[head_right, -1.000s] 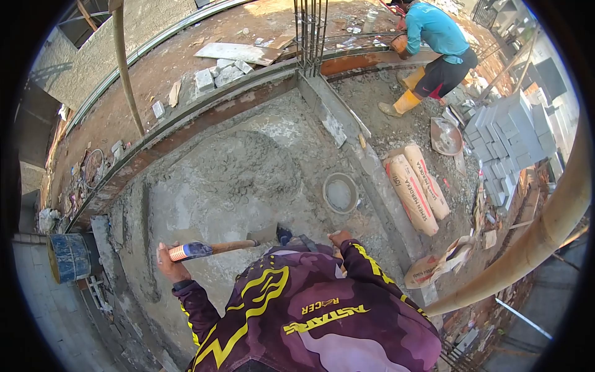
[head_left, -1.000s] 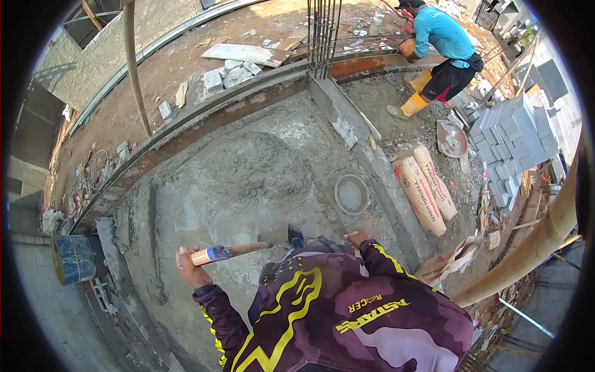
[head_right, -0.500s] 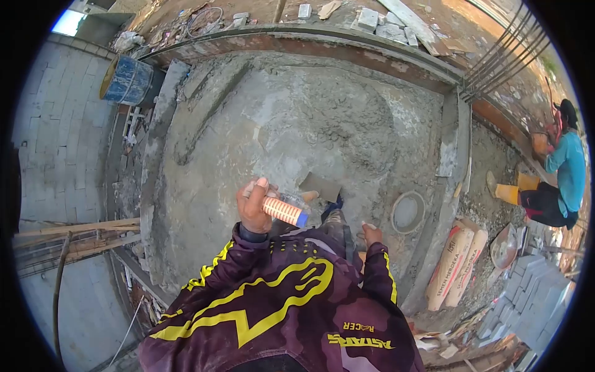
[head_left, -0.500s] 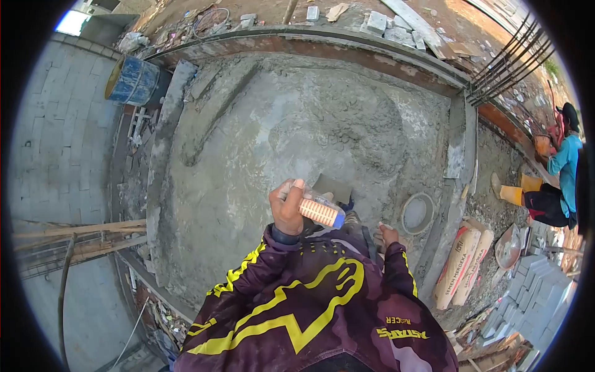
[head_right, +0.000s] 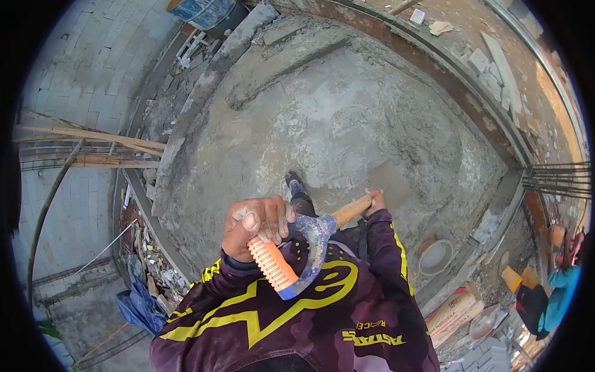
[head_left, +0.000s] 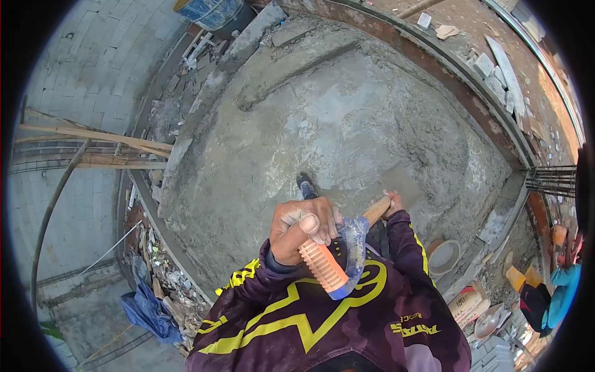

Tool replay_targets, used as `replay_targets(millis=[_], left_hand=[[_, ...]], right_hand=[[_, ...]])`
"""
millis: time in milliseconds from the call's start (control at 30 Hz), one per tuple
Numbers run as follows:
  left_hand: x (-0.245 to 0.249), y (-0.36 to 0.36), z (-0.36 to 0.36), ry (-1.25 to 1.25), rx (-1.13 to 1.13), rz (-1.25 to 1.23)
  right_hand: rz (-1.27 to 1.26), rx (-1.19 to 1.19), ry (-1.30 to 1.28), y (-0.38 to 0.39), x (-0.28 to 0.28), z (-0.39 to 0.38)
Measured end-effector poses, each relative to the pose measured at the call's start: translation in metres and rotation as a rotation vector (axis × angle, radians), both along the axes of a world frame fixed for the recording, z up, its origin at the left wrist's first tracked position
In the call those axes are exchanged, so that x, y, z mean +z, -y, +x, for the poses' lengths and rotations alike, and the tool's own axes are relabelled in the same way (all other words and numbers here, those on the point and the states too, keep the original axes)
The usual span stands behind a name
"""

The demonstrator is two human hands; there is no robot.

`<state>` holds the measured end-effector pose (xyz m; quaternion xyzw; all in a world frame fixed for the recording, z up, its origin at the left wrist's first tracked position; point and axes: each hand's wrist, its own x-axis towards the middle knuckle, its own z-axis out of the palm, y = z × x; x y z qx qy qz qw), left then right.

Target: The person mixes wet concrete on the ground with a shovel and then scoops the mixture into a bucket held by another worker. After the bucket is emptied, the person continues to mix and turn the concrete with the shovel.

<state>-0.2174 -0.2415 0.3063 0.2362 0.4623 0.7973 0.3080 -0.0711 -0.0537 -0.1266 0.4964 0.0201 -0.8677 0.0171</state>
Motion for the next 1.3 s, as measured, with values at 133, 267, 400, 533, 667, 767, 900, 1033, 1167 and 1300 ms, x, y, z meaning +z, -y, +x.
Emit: replay_targets(millis=[133,267,400,533,667,767,900,1033,1167,1300], left_hand=[[-0.039,0.085,-0.102,-0.021,0.075,0.043],[-0.074,0.187,-0.210,0.051,0.232,-0.109],[-0.082,0.278,-0.257,0.488,0.484,-0.642],[-0.152,0.341,-0.256,0.617,0.853,-1.017],[-0.227,0.396,-0.257,0.573,1.220,-1.352],[-0.266,0.439,-0.263,0.488,1.438,-1.495],[-0.306,0.469,-0.287,0.432,1.456,-1.694],[-0.364,0.458,-0.349,0.480,1.332,-1.826],[-0.439,0.394,-0.433,0.329,1.274,-1.793],[-0.507,0.261,-0.525,0.241,0.991,-1.651]], right_hand=[[0.112,-0.100,0.150,0.032,-0.008,-0.095],[0.173,-0.208,0.271,0.093,-0.003,-0.208],[0.146,-0.143,0.391,0.156,-0.039,-0.311],[0.056,-0.062,0.237,0.239,-0.103,-0.374],[-0.100,0.144,0.257,0.324,-0.157,-0.431],[-0.195,0.193,0.358,0.381,-0.180,-0.473],[-0.274,0.228,0.349,0.421,-0.222,-0.506],[-0.111,0.260,0.442,0.395,-0.258,-0.545],[-0.048,0.052,0.420,0.305,-0.309,-0.581],[0.066,-0.208,0.440,0.162,-0.361,-0.598]])
